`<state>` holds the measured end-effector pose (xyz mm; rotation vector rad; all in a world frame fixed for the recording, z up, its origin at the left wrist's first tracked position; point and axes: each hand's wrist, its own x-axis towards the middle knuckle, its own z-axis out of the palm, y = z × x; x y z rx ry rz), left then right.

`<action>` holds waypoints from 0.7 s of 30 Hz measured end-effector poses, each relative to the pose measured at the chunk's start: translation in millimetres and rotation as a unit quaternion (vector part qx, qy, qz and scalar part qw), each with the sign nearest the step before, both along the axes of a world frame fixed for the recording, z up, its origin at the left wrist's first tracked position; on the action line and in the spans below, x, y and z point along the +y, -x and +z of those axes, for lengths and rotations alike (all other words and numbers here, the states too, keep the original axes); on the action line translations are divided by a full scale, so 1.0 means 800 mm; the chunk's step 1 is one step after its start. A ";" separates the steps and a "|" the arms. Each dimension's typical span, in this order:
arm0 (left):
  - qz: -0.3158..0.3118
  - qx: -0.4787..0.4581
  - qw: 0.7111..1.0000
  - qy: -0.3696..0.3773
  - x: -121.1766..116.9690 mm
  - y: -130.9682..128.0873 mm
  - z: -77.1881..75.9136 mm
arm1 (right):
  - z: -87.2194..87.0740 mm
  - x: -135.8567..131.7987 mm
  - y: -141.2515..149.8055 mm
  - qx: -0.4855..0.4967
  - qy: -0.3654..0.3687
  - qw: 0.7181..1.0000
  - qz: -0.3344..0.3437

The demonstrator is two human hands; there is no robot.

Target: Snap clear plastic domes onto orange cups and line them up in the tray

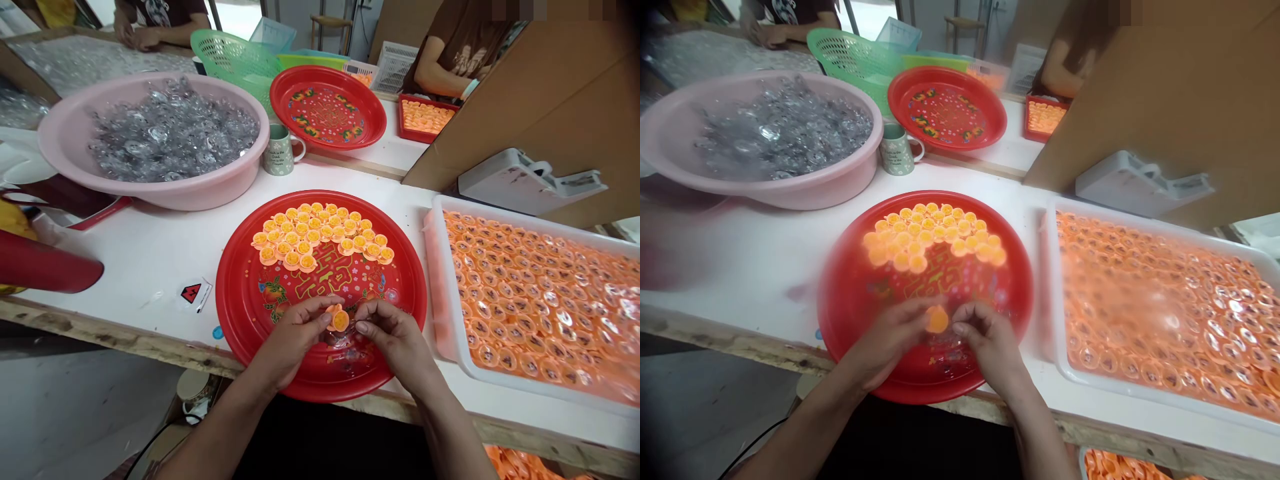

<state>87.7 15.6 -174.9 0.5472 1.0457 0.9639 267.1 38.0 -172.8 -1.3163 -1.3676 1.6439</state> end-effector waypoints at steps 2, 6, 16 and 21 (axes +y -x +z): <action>-0.005 0.008 1.000 -0.002 0.000 -0.003 0.002 | 0.000 0.000 0.001 -0.020 -0.020 1.000 0.003; -0.020 0.040 0.999 -0.029 -0.002 -0.012 0.007 | 0.003 -0.002 0.005 -0.046 -0.075 0.996 0.015; 0.045 0.006 0.999 -0.007 -0.014 -0.025 -0.001 | 0.023 -0.011 -0.003 -0.081 -0.132 0.987 -0.031; 0.013 -0.055 0.998 0.017 -0.011 -0.021 0.005 | 0.018 -0.006 -0.010 -0.007 -0.024 1.000 0.005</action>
